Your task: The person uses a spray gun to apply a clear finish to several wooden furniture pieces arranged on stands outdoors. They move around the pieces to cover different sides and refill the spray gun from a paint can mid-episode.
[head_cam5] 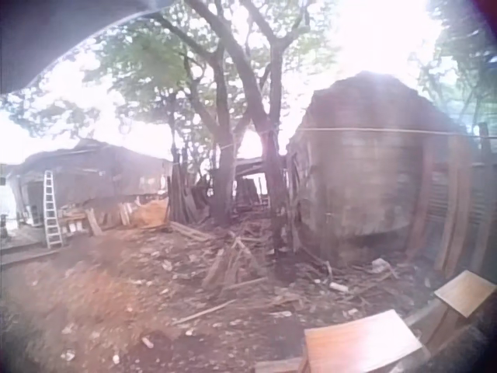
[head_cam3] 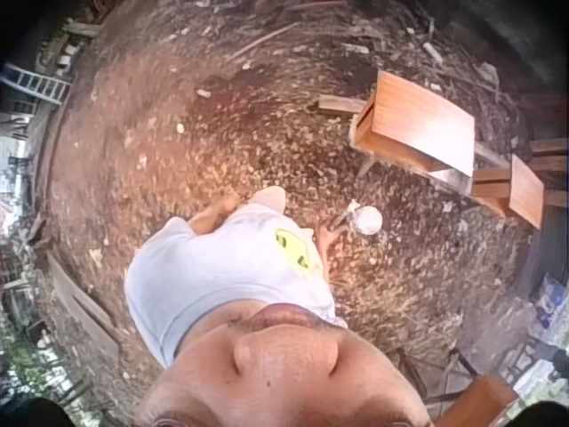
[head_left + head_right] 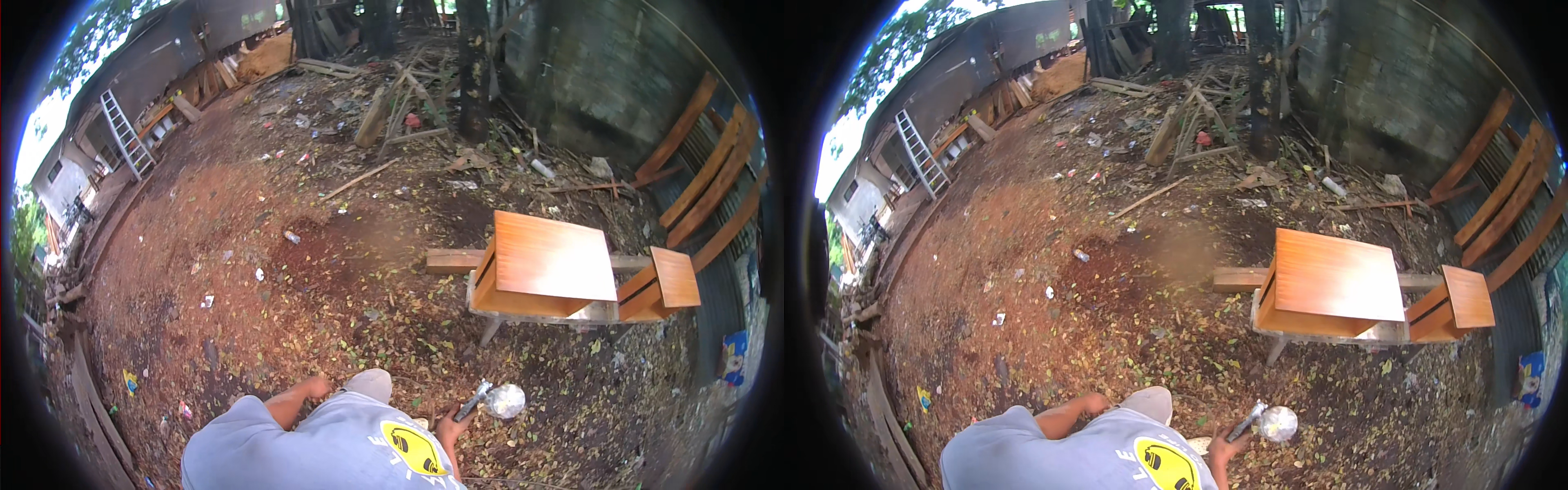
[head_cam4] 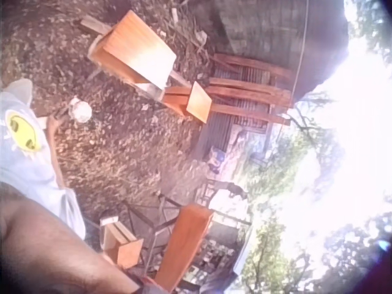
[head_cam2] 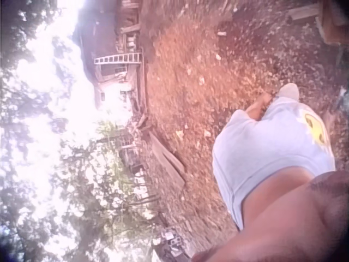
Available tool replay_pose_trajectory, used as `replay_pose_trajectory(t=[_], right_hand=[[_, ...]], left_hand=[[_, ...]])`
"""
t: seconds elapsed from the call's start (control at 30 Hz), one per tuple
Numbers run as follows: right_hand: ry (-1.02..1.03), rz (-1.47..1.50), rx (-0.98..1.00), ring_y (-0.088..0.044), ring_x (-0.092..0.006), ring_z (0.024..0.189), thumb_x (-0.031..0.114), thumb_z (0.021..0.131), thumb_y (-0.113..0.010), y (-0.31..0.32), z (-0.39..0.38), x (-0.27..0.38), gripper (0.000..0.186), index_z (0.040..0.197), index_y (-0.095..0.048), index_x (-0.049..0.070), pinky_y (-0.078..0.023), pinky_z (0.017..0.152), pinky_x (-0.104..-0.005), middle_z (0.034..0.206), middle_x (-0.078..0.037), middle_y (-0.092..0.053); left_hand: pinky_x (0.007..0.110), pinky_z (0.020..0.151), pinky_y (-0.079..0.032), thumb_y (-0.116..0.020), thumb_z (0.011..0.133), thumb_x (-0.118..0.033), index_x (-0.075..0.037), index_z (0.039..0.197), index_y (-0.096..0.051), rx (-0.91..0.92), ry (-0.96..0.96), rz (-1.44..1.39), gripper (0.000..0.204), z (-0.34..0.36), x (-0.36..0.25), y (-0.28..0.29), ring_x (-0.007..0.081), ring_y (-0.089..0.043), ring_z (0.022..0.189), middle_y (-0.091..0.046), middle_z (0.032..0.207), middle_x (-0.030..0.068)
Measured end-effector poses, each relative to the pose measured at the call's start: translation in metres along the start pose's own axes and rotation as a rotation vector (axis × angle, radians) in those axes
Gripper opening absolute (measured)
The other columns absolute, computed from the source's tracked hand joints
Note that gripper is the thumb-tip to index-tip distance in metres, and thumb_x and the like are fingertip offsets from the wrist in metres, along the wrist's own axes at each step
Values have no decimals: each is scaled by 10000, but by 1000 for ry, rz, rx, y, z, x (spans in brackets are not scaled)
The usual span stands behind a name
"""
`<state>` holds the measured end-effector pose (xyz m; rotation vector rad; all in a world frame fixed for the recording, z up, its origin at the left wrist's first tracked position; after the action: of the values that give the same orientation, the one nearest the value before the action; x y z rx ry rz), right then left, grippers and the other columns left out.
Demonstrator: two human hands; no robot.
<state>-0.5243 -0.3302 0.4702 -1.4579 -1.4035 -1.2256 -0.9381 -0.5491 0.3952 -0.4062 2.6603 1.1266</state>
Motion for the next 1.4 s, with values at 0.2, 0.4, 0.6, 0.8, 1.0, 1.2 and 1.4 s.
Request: replay_pose_trajectory(t=[0.2, 0.4, 0.6, 0.8, 1.0, 1.2, 1.4], right_hand=[[168, -91, -18, -580, -380, 1123, -8, 899, -571, 15, 4, 15, 548, 1407, -381, -88, -442, 971, -388, 1244, -290, -572], [192, -123, -120, -575, -365, 1131, -34, 895, -558, 16, -9, -6, 554, 1416, -378, -78, -448, 967, -394, 1230, -258, -561], [149, -307, -310, -534, -376, 1241, -15, 908, -509, 3, -51, -1, 609, 1481, -312, -72, -391, 1050, -382, 1359, -286, -517], [109, -507, -494, -487, -430, 1302, -9, 912, -522, -36, -54, -1, 630, 1494, -291, -74, -380, 1088, -443, 1407, -308, -482], [119, -477, -577, -474, -445, 1324, -7, 910, -600, -126, -50, 0, 629, 1469, -324, -93, -396, 1088, -466, 1437, -314, -449], [348, -497, -497, -487, -429, 1310, -44, 888, -550, -270, -84, 49, 593, 1449, -361, -82, -382, 1092, -455, 1390, -295, -505], [310, -486, -290, -515, -436, 1267, -49, 820, -580, -357, -101, 84, 608, 1407, -418, -65, -379, 1087, -435, 1336, -287, -541]], left_hand=[[488, 623, -565, -596, 908, -350, -50, 876, -764, 178, 282, -292, 345, 7, -12, 21, 302, -732, 751, -747, 879, 152], [431, 718, -566, -550, 946, -345, -33, 899, -754, 72, 11, -3, 375, 47, 11, 91, 295, -721, 791, -742, 894, 157], [359, 685, -571, -542, 976, -304, -11, 932, -734, -55, 247, -560, 353, 35, 45, 122, 194, -731, 737, -758, 822, 94], [419, 670, -562, -585, 934, -381, -61, 865, -750, 20, 192, -545, 366, 9, 147, 89, 254, -716, 653, -733, 765, 129], [458, 700, -560, -633, 865, -351, -107, 908, -758, -60, -225, 219, 277, -47, 301, 75, 331, -709, 777, -732, 857, 155], [482, 707, -564, -691, 789, -434, -99, 831, -761, 51, 102, 136, 345, -120, 464, 96, 337, -700, 796, -725, 833, 153], [467, 737, -575, -700, 765, -392, -66, 843, -767, -251, 134, 241, 341, -106, 493, 131, 337, -714, 837, -729, 822, 141]])
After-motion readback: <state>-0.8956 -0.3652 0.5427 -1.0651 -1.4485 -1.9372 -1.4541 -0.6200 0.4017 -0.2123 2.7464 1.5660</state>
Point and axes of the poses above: each hand's wrist, its own z-axis towards the middle knuckle, its own y-axis out of the back of the hand, x = y × z, the point moved 4 cm from there along z, towards the middle knuckle
